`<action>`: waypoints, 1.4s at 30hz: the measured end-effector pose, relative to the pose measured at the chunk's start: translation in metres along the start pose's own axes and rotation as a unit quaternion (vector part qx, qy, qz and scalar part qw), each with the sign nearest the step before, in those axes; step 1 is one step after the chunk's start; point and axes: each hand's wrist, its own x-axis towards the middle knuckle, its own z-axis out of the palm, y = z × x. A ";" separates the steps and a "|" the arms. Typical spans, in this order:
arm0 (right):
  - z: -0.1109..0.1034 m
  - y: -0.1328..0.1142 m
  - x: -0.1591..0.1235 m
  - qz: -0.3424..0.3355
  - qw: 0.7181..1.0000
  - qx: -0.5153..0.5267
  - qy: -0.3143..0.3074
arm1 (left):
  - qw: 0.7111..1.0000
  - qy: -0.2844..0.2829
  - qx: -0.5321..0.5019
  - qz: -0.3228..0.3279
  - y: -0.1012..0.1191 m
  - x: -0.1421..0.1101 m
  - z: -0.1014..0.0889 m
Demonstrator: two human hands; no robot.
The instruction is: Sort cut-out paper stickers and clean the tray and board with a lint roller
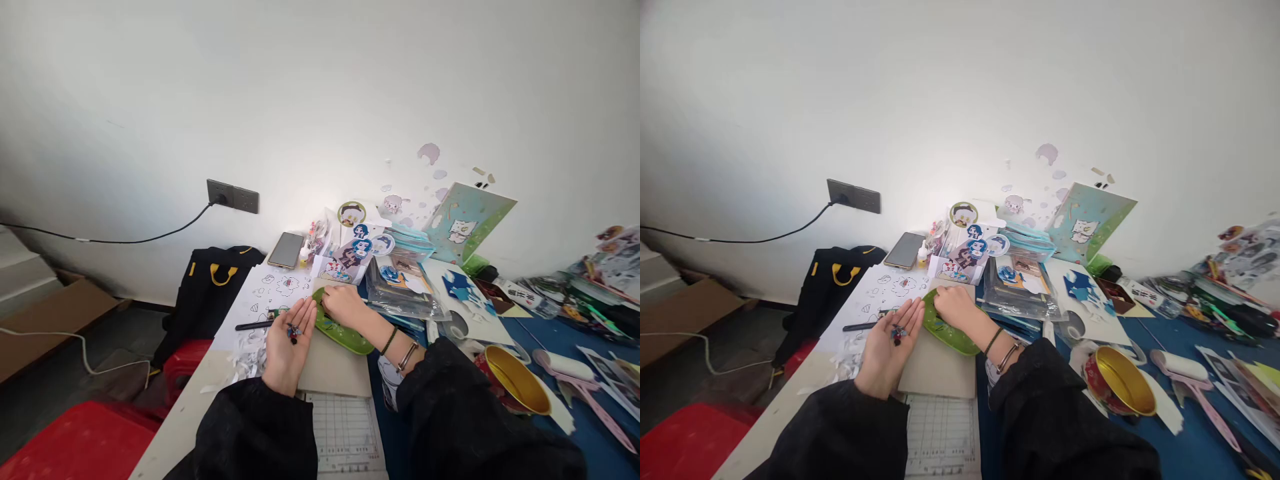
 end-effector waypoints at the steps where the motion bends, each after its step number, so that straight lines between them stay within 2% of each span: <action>1: -0.001 0.000 0.000 0.003 1.000 0.004 0.003 | 1.000 -0.002 -0.001 -0.002 0.000 0.000 0.000; 6: -0.028 0.020 -0.017 0.054 0.996 0.064 0.040 | 1.000 -0.016 0.002 0.008 0.001 0.000 -0.001; 11: -0.070 0.072 -0.066 0.157 0.974 0.145 0.073 | 1.000 -0.028 0.006 0.002 0.000 -0.002 0.001; 14: -0.086 0.107 -0.097 0.225 0.958 0.150 0.096 | 1.000 -0.030 0.008 0.004 -0.001 -0.004 0.002; 18: -0.085 0.147 -0.117 0.297 0.941 0.106 0.125 | 0.999 -0.030 0.014 0.010 -0.001 -0.003 0.002; 22: -0.061 0.173 -0.109 0.336 0.933 0.040 0.124 | 1.000 -0.022 0.016 0.014 0.001 -0.001 0.002; 27: -0.037 0.184 -0.087 0.356 0.928 -0.040 0.106 | 0.999 -0.009 0.023 0.024 0.003 0.000 0.002; 33: -0.033 0.193 -0.072 0.355 0.928 -0.089 0.067 | 0.999 -0.002 0.021 0.026 0.004 0.001 0.002; 38: -0.050 0.188 -0.077 0.333 0.939 -0.072 0.053 | 1.000 0.001 0.018 0.025 0.003 -0.002 0.004; 40: -0.063 0.176 -0.079 0.309 0.948 -0.053 0.060 | 1.000 0.002 0.017 0.018 0.002 -0.003 0.006; 42: -0.073 0.155 -0.077 0.257 0.964 -0.022 0.063 | 1.000 0.001 0.016 0.013 0.000 -0.004 0.006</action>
